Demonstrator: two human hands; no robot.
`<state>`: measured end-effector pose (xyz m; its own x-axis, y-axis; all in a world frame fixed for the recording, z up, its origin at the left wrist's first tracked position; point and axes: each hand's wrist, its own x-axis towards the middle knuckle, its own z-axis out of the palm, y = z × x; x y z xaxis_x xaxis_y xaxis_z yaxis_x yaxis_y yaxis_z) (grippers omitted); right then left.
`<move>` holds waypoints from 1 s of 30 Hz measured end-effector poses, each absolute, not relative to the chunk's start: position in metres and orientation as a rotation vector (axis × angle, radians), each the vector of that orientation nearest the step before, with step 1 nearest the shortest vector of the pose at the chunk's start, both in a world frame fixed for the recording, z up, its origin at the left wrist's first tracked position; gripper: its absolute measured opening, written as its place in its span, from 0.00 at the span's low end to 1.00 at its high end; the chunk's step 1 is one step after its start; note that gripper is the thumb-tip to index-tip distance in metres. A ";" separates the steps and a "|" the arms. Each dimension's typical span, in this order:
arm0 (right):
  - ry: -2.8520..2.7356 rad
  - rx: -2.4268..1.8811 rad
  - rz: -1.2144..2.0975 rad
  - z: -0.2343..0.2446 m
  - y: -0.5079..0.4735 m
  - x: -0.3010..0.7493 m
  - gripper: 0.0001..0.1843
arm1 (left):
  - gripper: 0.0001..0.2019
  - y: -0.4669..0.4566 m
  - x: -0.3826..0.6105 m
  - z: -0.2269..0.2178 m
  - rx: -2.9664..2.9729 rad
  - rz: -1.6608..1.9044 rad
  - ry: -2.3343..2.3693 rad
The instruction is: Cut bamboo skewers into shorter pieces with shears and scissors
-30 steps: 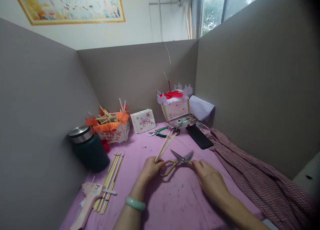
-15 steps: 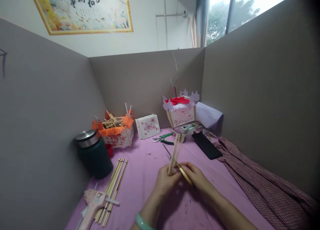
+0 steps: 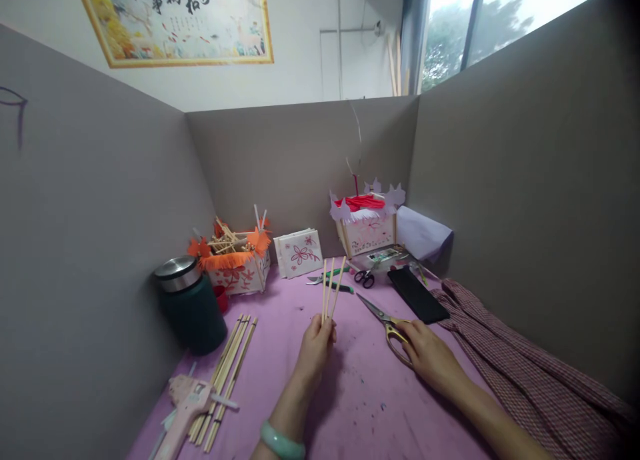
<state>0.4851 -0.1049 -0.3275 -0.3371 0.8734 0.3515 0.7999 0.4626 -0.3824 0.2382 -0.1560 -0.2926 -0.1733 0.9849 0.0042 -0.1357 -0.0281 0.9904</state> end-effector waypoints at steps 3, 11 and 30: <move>-2.267 -1.448 0.087 -0.326 -0.108 0.486 0.18 | 0.20 -0.156 0.239 -0.293 1.061 1.436 1.124; -2.187 -1.343 0.122 -0.257 -0.133 0.442 0.13 | 0.21 -0.159 0.240 -0.289 0.934 1.448 0.960; -1.447 -0.577 1.565 -0.270 -0.118 0.355 0.19 | 0.25 -0.157 0.239 -0.296 0.921 1.262 1.038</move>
